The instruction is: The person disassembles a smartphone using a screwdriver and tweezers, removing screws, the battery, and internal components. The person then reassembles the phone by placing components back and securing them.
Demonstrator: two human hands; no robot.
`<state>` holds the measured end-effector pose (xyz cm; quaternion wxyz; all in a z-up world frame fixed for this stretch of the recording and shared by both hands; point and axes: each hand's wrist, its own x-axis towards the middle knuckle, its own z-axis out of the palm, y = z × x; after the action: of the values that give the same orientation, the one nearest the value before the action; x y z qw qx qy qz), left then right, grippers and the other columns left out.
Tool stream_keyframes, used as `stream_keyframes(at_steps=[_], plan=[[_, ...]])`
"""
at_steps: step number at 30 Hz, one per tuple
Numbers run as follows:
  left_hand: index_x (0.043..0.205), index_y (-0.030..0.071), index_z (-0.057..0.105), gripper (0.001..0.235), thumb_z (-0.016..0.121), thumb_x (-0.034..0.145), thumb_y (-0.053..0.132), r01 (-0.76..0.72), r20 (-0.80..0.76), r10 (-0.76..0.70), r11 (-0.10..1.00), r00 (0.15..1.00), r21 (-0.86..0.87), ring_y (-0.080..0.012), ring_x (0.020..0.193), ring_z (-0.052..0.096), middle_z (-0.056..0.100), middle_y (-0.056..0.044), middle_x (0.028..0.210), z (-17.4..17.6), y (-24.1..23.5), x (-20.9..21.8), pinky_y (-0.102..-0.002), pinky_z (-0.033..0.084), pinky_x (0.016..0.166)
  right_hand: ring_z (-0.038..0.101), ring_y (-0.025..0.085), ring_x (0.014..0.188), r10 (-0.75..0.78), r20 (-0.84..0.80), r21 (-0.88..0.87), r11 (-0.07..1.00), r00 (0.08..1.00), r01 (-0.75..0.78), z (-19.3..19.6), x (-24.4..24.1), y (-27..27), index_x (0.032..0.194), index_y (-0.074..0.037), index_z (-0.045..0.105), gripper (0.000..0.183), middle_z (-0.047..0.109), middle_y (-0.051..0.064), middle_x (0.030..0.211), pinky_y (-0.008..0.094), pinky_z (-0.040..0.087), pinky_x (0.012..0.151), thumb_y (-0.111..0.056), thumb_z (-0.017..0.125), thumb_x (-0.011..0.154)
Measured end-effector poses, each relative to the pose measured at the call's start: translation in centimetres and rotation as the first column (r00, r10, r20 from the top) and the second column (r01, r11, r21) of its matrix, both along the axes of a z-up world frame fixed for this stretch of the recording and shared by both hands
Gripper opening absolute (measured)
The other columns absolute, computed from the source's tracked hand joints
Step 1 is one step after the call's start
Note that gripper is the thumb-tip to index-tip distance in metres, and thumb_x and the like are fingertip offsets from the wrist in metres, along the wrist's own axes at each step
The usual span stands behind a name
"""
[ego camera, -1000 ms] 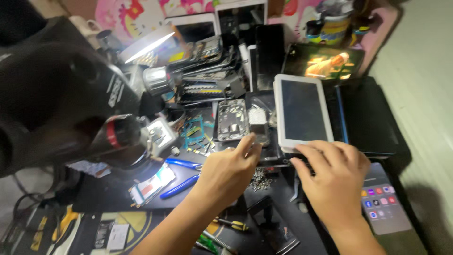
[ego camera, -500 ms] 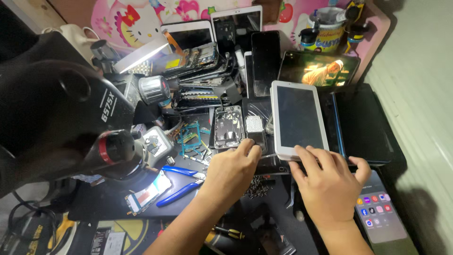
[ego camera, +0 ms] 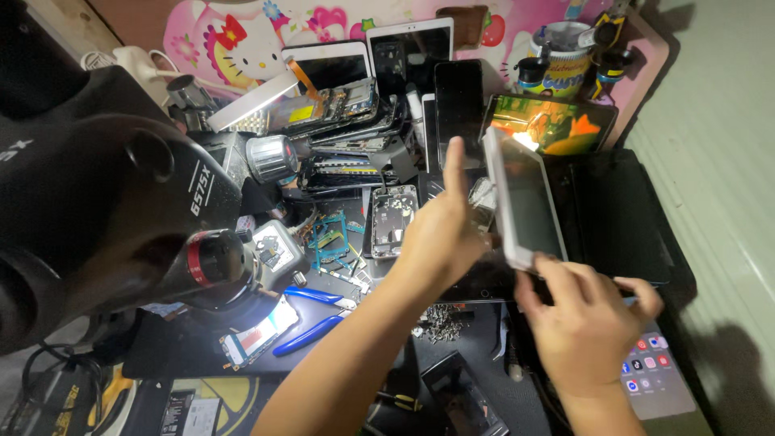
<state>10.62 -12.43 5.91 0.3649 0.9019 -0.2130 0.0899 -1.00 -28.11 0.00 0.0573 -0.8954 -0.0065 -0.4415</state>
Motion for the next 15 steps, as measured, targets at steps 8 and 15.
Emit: stream_keyframes(at_steps=[8,15], plan=[[0.165,0.001,0.001,0.112,0.076,0.081,0.008,-0.101,0.169,0.057,0.959,0.984,0.264,-0.0426,0.066,0.070,0.067,-0.026,0.085,-1.5,-2.5,0.2,-0.050,0.058,0.060,0.060,0.009,0.088,-0.052,0.022,0.039,0.998,0.998,0.052,-1.5,0.2,-0.8,0.101,-0.018,0.073,0.018,0.069,-0.009,0.090,0.035,0.034,0.099,-0.028,0.087,0.097],[0.155,-0.005,0.001,0.125,0.085,0.066,0.019,-0.056,-0.001,0.056,0.992,0.998,-0.117,-0.0484,0.079,0.070,0.070,-0.030,0.089,-0.1,-1.3,2.3,-0.050,0.057,0.073,0.060,0.011,0.085,-0.041,0.002,0.074,0.996,0.999,0.041,-1.1,0.2,-0.8,0.106,-0.019,0.074,0.020,0.070,-0.008,0.091,0.035,0.034,0.096,-0.029,0.087,0.094]])
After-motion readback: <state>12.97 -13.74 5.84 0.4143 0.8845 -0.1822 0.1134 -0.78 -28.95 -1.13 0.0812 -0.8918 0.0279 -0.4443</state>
